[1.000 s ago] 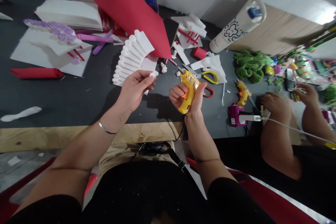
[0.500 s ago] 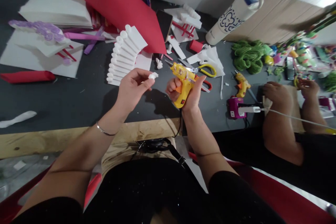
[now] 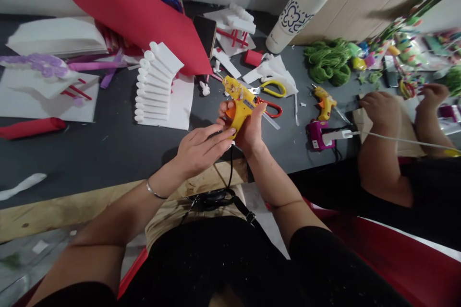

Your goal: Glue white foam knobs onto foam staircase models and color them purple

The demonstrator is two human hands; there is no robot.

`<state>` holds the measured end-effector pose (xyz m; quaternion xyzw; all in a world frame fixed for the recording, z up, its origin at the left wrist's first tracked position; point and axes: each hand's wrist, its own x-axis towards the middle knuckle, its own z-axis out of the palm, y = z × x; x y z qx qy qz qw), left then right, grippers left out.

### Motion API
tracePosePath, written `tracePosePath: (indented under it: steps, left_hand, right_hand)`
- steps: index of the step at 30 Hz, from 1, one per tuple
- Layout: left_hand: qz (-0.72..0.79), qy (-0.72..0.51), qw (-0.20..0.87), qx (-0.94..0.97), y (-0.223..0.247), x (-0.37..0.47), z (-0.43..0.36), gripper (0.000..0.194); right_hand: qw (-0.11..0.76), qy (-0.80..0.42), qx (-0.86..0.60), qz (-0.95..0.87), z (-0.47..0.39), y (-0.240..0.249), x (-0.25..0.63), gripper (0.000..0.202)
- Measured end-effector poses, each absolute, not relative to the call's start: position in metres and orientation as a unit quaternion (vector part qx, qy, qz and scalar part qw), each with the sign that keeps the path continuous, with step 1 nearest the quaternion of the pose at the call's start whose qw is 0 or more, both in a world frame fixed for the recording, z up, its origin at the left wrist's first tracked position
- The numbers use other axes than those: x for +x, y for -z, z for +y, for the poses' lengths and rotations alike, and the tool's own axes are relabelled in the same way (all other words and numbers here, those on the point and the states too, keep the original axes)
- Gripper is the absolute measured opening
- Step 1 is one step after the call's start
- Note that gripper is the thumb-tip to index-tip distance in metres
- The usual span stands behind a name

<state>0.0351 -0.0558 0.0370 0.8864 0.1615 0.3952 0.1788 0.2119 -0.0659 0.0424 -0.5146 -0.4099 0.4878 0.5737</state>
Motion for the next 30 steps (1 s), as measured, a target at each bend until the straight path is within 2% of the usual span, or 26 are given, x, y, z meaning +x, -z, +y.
tracePosePath:
  steps: [4, 10, 16, 27, 30]
  left_hand:
    - [0.166, -0.360, 0.200, 0.896, -0.036, 0.036, -0.054, 0.018]
    - [0.100, -0.436, 0.010, 0.894, -0.041, 0.036, -0.055, 0.022]
    - [0.148, -0.425, -0.074, 0.890, -0.049, 0.040, -0.060, 0.009]
    - [0.159, -0.420, -0.069, 0.891, -0.039, 0.044, -0.059, 0.006]
    - [0.155, -0.421, -0.042, 0.893, -0.037, 0.043, -0.060, 0.008]
  right_hand:
    - [0.588, -0.494, -0.501, -0.400, -0.066, -0.042, 0.209, 0.091]
    - [0.606, -0.489, -0.520, -0.353, -0.066, -0.044, 0.206, 0.092]
    - [0.604, -0.478, -0.528, -0.358, -0.069, -0.039, 0.206, 0.088]
    - [0.520, -0.432, -0.562, -0.478, -0.060, -0.024, 0.219, 0.102]
    - [0.526, -0.451, -0.547, -0.469, -0.060, -0.025, 0.218, 0.095]
